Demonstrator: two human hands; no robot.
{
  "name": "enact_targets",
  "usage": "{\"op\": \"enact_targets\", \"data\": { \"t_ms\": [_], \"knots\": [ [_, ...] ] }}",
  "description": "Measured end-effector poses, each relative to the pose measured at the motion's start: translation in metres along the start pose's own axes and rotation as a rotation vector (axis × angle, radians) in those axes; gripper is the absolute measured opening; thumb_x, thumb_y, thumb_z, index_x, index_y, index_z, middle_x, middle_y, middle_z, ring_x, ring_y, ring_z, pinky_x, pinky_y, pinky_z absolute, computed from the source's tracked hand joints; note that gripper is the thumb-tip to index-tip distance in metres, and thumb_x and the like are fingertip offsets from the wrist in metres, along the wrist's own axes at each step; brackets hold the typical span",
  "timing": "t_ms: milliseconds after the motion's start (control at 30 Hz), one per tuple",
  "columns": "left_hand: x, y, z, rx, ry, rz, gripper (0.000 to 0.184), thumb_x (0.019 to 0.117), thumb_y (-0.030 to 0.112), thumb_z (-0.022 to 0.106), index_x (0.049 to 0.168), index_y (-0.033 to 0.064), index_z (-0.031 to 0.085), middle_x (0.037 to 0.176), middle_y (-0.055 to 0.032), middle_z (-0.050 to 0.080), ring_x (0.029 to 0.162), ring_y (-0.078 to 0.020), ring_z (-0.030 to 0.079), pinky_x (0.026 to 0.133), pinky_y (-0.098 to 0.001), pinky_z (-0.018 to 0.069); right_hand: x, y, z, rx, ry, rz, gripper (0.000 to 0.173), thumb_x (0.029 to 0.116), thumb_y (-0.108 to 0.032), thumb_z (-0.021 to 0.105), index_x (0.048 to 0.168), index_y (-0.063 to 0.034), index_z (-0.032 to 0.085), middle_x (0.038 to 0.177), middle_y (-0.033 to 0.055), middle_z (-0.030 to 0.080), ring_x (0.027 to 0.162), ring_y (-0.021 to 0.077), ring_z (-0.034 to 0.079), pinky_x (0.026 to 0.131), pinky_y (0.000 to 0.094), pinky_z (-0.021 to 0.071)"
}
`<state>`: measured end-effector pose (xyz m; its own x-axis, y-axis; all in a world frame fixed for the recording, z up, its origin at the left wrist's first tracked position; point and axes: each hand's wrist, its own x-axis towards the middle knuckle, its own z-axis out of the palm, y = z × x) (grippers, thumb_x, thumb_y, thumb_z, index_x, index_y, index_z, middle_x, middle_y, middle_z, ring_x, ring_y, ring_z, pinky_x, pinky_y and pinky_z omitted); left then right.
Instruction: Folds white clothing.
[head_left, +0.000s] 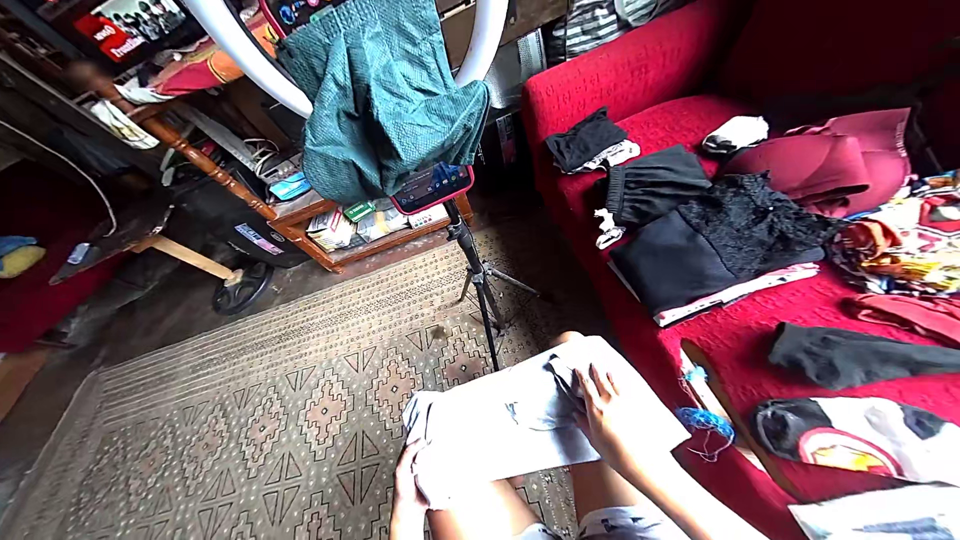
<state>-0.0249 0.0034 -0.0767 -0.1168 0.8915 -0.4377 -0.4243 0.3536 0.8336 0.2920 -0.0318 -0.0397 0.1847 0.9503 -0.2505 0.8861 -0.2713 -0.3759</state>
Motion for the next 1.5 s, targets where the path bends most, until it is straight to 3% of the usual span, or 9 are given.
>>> {"op": "enact_targets", "data": {
  "t_ms": [100, 233, 333, 500, 600, 667, 967, 1167, 1500],
  "knots": [
    [0.001, -0.001, 0.001, 0.03, -0.017, -0.011, 0.023, 0.096, 0.012, 0.04, 0.1, 0.0091, 0.062, 0.078, -0.0005, 0.073, 0.069, -0.0069, 0.071, 0.062, -0.0256, 0.0606, 0.004, 0.006, 0.014, -0.028, 0.139, -0.023, 0.066, 0.0912, -0.016, 0.065, 0.15, 0.0052, 0.044, 0.149, 0.0345, 0.046, 0.132, 0.0523, 0.051, 0.098, 0.0609, 0.0486],
    [0.001, -0.002, 0.002, 0.05, -0.029, -0.001, 0.023, 0.0982, 0.012, 0.038, 0.102, 0.0085, 0.061, 0.08, 0.0006, 0.072, 0.072, -0.006, 0.071, 0.064, -0.0254, 0.0606, 0.012, 0.004, -0.01, 0.013, 0.025, 0.024, 0.059, 0.0943, -0.011, 0.061, 0.149, 0.0047, 0.045, 0.145, 0.0319, 0.05, 0.132, 0.0491, 0.05, 0.105, 0.0596, 0.0424],
    [-0.001, -0.003, 0.0, 0.014, -0.041, -0.002, 0.026, 0.0992, 0.013, 0.037, 0.102, 0.0099, 0.062, 0.079, 0.0008, 0.073, 0.071, -0.0056, 0.072, 0.063, -0.0248, 0.0609, 0.015, 0.016, -0.044, -0.018, 0.03, 0.102, 0.037, 0.0977, -0.015, 0.058, 0.132, -0.0001, 0.062, 0.126, 0.0261, 0.065, 0.119, 0.0459, 0.062, 0.089, 0.063, 0.051],
    [-0.009, 0.005, 0.007, 0.042, 0.011, 0.041, 0.02, 0.0957, 0.009, 0.043, 0.099, 0.0088, 0.062, 0.078, 0.0014, 0.071, 0.07, -0.0049, 0.07, 0.064, -0.0243, 0.0601, 0.025, 0.098, -0.091, 0.329, 0.251, 0.174, 0.02, 0.0937, -0.011, 0.068, 0.104, 0.0056, 0.072, 0.094, 0.0298, 0.069, 0.093, 0.0482, 0.067, 0.083, 0.0692, 0.0484],
    [-0.015, 0.019, 0.014, 0.041, 0.009, 0.109, 0.019, 0.0933, 0.008, 0.043, 0.099, 0.0103, 0.062, 0.077, 0.0036, 0.072, 0.07, -0.0034, 0.07, 0.063, -0.023, 0.0603, 0.026, 0.143, -0.112, 0.804, 0.364, 0.322, 0.009, 0.0976, -0.009, 0.063, 0.101, -0.0017, 0.067, 0.077, 0.0054, 0.064, 0.066, 0.0125, 0.061, 0.065, 0.0342, 0.0538],
    [-0.017, 0.03, 0.019, 0.031, 0.003, 0.151, 0.02, 0.0931, 0.007, 0.043, 0.1, 0.0108, 0.062, 0.079, 0.0045, 0.072, 0.071, -0.0025, 0.071, 0.064, -0.0228, 0.0607, 0.02, 0.159, -0.126, 1.107, 0.388, 0.379, 0.011, 0.1032, -0.011, 0.054, 0.096, -0.0093, 0.063, 0.069, -0.0047, 0.063, 0.057, 0.002, 0.06, 0.055, 0.0218, 0.0537],
    [-0.023, 0.046, 0.012, -0.07, -0.082, 0.246, 0.037, 0.0954, 0.008, 0.034, 0.088, 0.018, 0.069, 0.079, 0.0065, 0.075, 0.073, -0.0004, 0.071, 0.067, -0.0201, 0.0604, 0.006, 0.187, -0.081, 1.572, 0.408, 0.304, 0.028, 0.1095, -0.016, 0.036, 0.102, -0.0126, 0.062, 0.079, -0.0062, 0.069, 0.073, -0.0014, 0.066, 0.068, 0.0166, 0.0562],
    [-0.026, 0.038, -0.004, -0.012, -0.07, 0.234, 0.029, 0.0922, 0.01, 0.04, 0.094, 0.0173, 0.068, 0.083, 0.0067, 0.076, 0.077, 0.0001, 0.072, 0.07, -0.0209, 0.061, 0.02, 0.166, -0.053, 1.592, 0.301, 0.556, 0.029, 0.1082, -0.023, 0.041, 0.1, -0.0083, 0.064, 0.077, 0.0015, 0.071, 0.069, 0.0087, 0.069, 0.063, 0.027, 0.0594],
    [-0.025, 0.031, -0.008, -0.031, -0.083, 0.24, 0.025, 0.0903, 0.011, 0.045, 0.096, 0.0179, 0.068, 0.085, 0.0072, 0.076, 0.079, 0.0003, 0.072, 0.072, -0.0205, 0.0607, 0.038, 0.12, -0.015, 1.197, -0.069, 0.312, 0.034, 0.1078, -0.019, 0.042, 0.13, -0.0011, 0.061, 0.103, 0.007, 0.07, 0.084, 0.0139, 0.067, 0.076, 0.0337, 0.0569]
  ]
}}
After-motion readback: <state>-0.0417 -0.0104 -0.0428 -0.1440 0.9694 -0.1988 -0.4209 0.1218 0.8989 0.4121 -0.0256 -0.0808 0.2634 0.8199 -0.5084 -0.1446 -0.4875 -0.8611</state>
